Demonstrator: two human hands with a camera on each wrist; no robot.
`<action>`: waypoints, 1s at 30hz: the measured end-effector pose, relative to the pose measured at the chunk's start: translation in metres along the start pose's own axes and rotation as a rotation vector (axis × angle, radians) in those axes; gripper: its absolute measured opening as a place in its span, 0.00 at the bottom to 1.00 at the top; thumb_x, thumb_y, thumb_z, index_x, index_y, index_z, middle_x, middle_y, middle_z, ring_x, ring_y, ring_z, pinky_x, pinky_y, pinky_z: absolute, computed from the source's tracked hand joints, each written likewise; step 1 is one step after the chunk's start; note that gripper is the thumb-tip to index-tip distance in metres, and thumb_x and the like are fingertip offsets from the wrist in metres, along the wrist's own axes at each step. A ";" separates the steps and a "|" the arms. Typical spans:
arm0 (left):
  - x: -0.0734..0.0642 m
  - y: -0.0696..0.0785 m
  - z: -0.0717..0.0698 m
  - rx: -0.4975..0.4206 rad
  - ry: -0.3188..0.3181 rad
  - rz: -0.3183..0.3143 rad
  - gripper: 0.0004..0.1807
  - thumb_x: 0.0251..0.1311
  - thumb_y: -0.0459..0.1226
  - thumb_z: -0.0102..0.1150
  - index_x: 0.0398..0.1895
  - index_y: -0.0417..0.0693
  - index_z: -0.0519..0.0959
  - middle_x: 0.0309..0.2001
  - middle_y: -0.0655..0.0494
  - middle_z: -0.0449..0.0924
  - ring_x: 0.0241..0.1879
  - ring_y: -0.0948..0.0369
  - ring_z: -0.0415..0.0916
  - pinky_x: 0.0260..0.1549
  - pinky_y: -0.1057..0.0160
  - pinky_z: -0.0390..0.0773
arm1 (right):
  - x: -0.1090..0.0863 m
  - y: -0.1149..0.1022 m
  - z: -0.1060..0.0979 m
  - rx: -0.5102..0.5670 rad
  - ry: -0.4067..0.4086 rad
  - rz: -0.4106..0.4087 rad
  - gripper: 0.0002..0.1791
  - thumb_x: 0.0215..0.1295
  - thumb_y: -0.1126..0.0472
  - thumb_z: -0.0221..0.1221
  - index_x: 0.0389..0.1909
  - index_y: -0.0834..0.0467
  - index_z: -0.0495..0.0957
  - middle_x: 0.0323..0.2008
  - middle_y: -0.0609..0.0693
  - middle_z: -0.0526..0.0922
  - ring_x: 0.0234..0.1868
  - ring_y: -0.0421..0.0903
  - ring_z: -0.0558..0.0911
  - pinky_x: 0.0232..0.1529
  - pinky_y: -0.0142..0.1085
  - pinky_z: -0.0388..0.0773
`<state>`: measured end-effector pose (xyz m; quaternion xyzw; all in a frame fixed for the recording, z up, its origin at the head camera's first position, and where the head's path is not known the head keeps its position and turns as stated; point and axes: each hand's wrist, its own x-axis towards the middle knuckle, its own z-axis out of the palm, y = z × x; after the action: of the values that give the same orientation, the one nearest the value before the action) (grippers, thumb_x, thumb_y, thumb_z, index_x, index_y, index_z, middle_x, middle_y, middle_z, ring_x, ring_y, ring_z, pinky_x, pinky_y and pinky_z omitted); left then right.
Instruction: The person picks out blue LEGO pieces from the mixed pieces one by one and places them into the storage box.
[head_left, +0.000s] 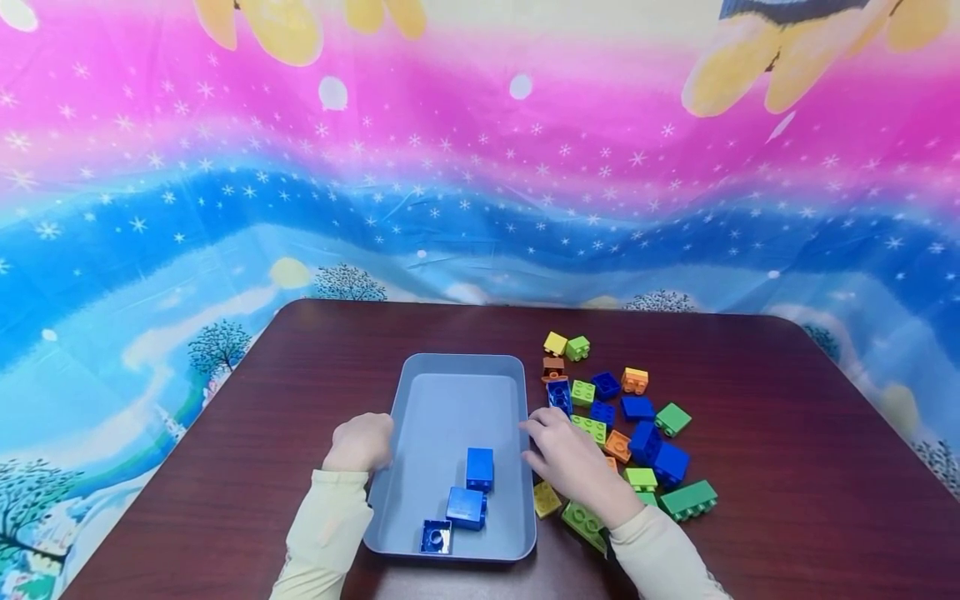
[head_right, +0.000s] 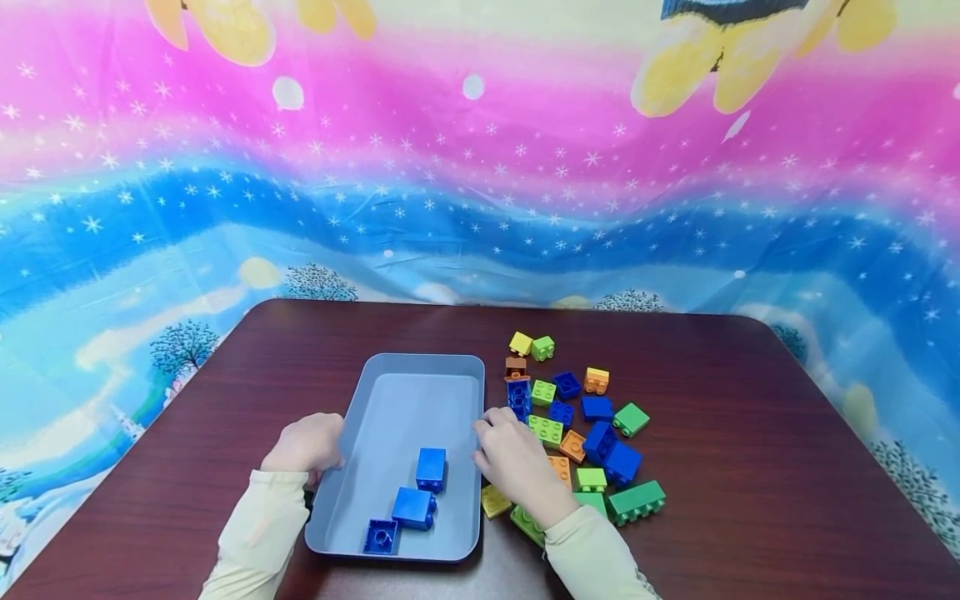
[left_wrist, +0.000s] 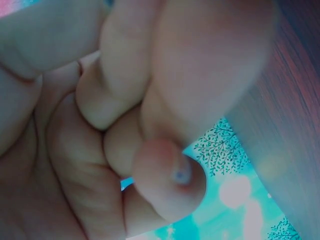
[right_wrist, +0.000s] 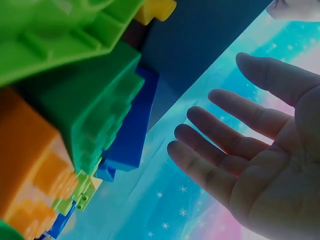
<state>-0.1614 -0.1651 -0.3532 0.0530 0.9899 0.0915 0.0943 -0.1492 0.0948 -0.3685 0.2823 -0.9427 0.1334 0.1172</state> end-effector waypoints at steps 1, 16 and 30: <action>0.000 0.000 0.000 0.001 0.001 0.001 0.13 0.45 0.23 0.51 0.11 0.45 0.66 0.14 0.53 0.65 0.16 0.60 0.63 0.15 0.60 0.65 | 0.000 0.001 0.000 0.001 0.006 -0.002 0.14 0.51 0.62 0.64 0.38 0.64 0.79 0.36 0.53 0.77 0.39 0.47 0.73 0.38 0.37 0.74; 0.001 0.000 0.001 0.006 0.006 0.007 0.14 0.45 0.23 0.51 0.10 0.46 0.65 0.13 0.54 0.65 0.16 0.60 0.61 0.14 0.61 0.64 | -0.002 0.008 -0.002 -0.022 -0.009 0.022 0.15 0.51 0.61 0.64 0.39 0.64 0.79 0.38 0.54 0.77 0.43 0.49 0.74 0.41 0.39 0.73; 0.000 -0.001 0.001 0.004 0.005 0.009 0.13 0.46 0.24 0.50 0.11 0.45 0.66 0.14 0.54 0.65 0.17 0.60 0.63 0.15 0.59 0.65 | -0.004 0.012 -0.006 -0.025 -0.018 0.045 0.16 0.50 0.61 0.65 0.40 0.64 0.79 0.39 0.55 0.77 0.44 0.50 0.74 0.41 0.40 0.73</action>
<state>-0.1612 -0.1657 -0.3540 0.0574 0.9901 0.0900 0.0912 -0.1519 0.1083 -0.3664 0.2609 -0.9515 0.1216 0.1091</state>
